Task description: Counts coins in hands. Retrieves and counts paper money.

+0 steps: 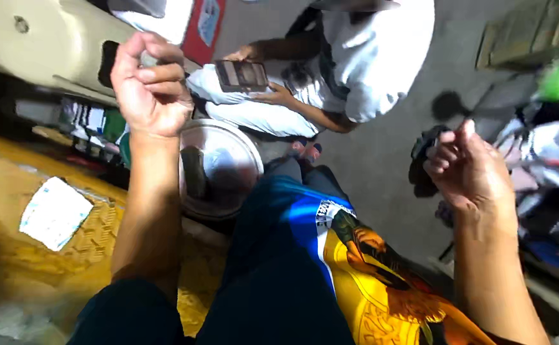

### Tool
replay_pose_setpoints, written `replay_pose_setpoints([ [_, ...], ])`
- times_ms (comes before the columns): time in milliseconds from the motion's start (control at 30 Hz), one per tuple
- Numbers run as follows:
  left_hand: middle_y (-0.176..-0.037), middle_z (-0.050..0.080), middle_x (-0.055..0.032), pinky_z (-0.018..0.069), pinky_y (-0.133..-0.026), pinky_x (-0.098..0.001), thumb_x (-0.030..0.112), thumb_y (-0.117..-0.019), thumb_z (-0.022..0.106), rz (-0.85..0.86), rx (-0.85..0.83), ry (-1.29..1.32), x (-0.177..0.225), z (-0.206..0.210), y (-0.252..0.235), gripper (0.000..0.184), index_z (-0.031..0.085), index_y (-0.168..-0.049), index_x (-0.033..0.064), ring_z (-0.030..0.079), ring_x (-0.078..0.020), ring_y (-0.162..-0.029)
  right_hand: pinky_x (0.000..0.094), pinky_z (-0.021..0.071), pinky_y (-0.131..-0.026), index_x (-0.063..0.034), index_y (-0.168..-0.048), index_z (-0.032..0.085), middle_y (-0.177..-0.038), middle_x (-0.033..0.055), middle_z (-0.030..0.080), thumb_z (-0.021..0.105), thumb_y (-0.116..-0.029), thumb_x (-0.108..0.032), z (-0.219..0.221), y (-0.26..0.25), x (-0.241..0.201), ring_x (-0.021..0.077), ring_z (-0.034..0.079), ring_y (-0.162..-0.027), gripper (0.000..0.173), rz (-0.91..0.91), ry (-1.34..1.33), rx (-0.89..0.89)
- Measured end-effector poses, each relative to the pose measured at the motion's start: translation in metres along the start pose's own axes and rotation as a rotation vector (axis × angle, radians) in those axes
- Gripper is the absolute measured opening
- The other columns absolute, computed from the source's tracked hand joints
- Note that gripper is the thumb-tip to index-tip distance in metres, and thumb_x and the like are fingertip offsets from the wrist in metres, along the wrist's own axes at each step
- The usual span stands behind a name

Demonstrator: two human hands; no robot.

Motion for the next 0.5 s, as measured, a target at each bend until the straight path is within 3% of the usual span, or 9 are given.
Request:
replay_pose_setpoints([
  [33,-0.079,0.061,-0.0041,0.0415,-0.044,-0.0098,0.02,-0.1071,0.022,0.078,0.004,-0.015,0.018,-0.002,0.004,0.041,0.056,-0.089,0.0044,0.049,-0.0013,-0.05,0.0141,0.0402,-0.048,-0.0242,-0.088,0.063,-0.058,-0.0154,0.048,0.032,-0.1121,-0.039,0.003,-0.013,-0.005,-0.0029,0.043,-0.047,0.042,-0.004,-0.014,-0.016],
  [100,-0.081,0.063,-0.0053,0.048,-0.049,-0.0128,0.024,-0.11,0.021,0.219,0.136,-0.058,0.033,-0.024,0.027,0.043,0.056,-0.095,0.0042,0.056,-0.0046,-0.057,0.0136,0.0373,-0.043,-0.0249,-0.089,0.064,-0.054,-0.0158,0.043,0.028,-0.1123,-0.041,0.015,-0.023,-0.006,-0.0029,0.039,-0.042,0.045,0.017,0.008,-0.091],
  [200,-0.084,0.062,0.0041,0.0503,-0.059,-0.0127,0.024,-0.1124,0.02,0.33,0.515,-0.319,0.014,-0.082,0.07,0.038,0.056,-0.111,0.0116,0.058,-0.001,-0.065,0.0145,0.0377,-0.041,-0.0169,-0.111,0.065,-0.056,-0.0136,0.046,0.03,-0.1122,-0.027,0.054,-0.039,-0.002,-0.0015,0.039,-0.042,0.037,0.033,0.185,-0.175],
  [267,-0.083,0.063,0.0038,0.054,-0.065,-0.0133,0.013,-0.1096,0.034,0.361,0.787,-0.242,-0.027,-0.14,0.102,0.023,0.057,-0.109,0.0102,0.061,-0.0008,-0.068,0.0146,0.0393,-0.043,-0.008,-0.126,0.061,-0.063,-0.0098,0.051,0.032,-0.111,-0.014,0.082,-0.049,0.01,-0.001,0.041,-0.044,0.033,0.048,0.333,-0.267],
  [333,-0.087,0.06,0.0009,0.0524,-0.068,-0.0118,0.01,-0.1076,0.042,0.407,1.026,0.047,-0.089,-0.192,0.138,0.012,0.054,-0.109,0.009,0.06,-0.0012,-0.071,0.0163,0.0451,-0.05,-0.0009,-0.131,0.058,-0.069,-0.0068,0.057,0.033,-0.1089,-0.006,0.109,-0.057,0.021,0.0004,0.049,-0.05,0.033,0.059,0.497,-0.418],
  [433,-0.083,0.057,0.002,0.0473,-0.053,-0.0097,0.014,-0.1077,0.042,0.461,1.185,0.374,-0.18,-0.23,0.173,0.015,0.054,-0.116,0.0108,0.055,0.0005,-0.059,0.0182,0.0476,-0.057,0.001,-0.129,0.062,-0.074,-0.0037,0.06,0.038,-0.1077,-0.004,0.138,-0.072,0.025,0.0025,0.053,-0.058,0.032,0.026,0.702,-0.646],
  [467,-0.075,0.053,0.0058,0.0425,-0.046,-0.0089,0.015,-0.1067,0.041,0.457,1.159,0.404,-0.206,-0.231,0.179,0.015,0.055,-0.111,0.0137,0.049,0.0023,-0.051,0.0184,0.0459,-0.056,0.0006,-0.128,0.062,-0.075,-0.0029,0.059,0.041,-0.1073,-0.005,0.143,-0.076,0.022,0.0027,0.052,-0.058,0.031,-0.005,0.764,-0.715],
  [500,-0.063,0.048,0.0088,0.0382,-0.041,-0.0093,0.016,-0.1063,0.042,0.439,1.122,0.41,-0.23,-0.227,0.18,0.016,0.056,-0.098,0.0154,0.044,0.003,-0.044,0.0183,0.0454,-0.056,-0.0004,-0.127,0.064,-0.077,-0.0022,0.059,0.045,-0.107,-0.007,0.148,-0.08,0.017,0.0027,0.052,-0.059,0.028,-0.047,0.821,-0.779],
])
Point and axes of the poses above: each hand's wrist, its own y-axis away from the middle knuckle, its own z-axis out of the palm, x = y × z, the point moved 10 cm from there along -y, towards the middle knuckle
